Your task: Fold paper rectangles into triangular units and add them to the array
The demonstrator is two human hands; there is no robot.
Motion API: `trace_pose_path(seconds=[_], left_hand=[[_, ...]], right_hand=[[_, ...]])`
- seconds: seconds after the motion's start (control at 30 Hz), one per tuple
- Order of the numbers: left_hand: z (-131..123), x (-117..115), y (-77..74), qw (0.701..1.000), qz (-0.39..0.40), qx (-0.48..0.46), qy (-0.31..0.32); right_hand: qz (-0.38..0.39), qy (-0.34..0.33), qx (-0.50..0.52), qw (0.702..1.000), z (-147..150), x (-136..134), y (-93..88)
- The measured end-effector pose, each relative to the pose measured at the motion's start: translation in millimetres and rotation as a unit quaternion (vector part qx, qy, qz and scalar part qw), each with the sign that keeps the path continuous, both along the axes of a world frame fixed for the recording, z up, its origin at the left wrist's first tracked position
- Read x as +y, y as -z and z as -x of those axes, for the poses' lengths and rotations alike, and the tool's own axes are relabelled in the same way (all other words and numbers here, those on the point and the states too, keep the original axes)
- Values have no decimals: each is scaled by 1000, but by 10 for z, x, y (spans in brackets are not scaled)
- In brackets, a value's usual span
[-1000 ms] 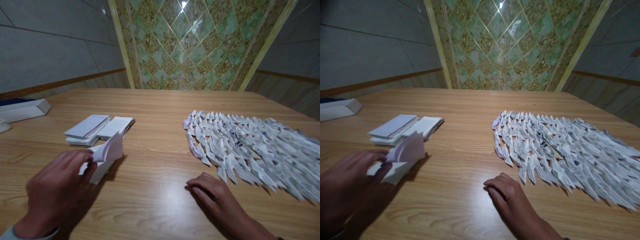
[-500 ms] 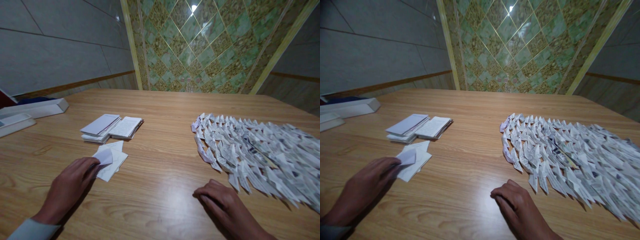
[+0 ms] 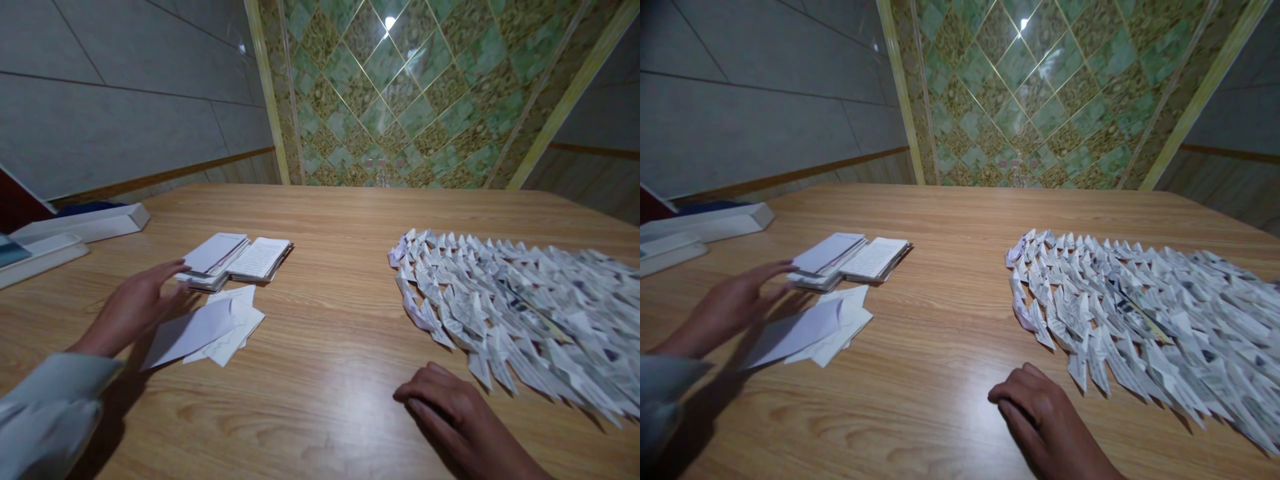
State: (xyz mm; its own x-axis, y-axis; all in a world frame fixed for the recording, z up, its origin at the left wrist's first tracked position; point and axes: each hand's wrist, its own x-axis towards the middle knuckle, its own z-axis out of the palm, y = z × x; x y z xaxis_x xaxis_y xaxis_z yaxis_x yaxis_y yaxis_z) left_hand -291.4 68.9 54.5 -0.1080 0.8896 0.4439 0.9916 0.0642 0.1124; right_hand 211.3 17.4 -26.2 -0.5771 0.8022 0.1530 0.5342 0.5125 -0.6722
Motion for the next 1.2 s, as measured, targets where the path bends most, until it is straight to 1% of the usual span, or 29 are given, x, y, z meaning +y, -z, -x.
trace_pose_path(seconds=[0.1,0.2,0.3,0.47,0.57,0.67,0.8,0.87,0.97,1.03,1.1,1.2], left_hand=[[25,339,-115,996,80,44,-22],[-18,560,-145,985,150,70,-40],[-50,668,-141,974,200,82,-60],[-37,736,-178,961,251,78,-83],[-9,772,-214,959,260,66,-95],[25,802,-228,962,245,46,-109],[43,772,-227,973,191,11,-129],[8,721,-241,980,150,-8,-128],[-148,617,-278,991,85,-40,-91],[-338,534,-282,996,48,-69,-39],[-600,427,-241,994,19,-109,24],[-1102,201,-100,977,13,-165,136]], right_hand=[[0,3,-5,1000,9,10,4],[-4,-1,-2,1000,8,11,13],[-8,-9,8,1000,0,5,24],[-4,-20,7,1000,-22,-6,43],[-8,-23,9,1000,-24,-4,49],[-15,-23,11,1000,-16,4,50],[-20,-22,12,999,-6,12,41],[-21,-22,11,999,-1,13,31],[-15,-16,8,1000,10,10,20],[-9,-6,10,1000,18,3,18],[-1,21,24,1000,22,-10,17],[26,74,72,994,21,-38,-1]])
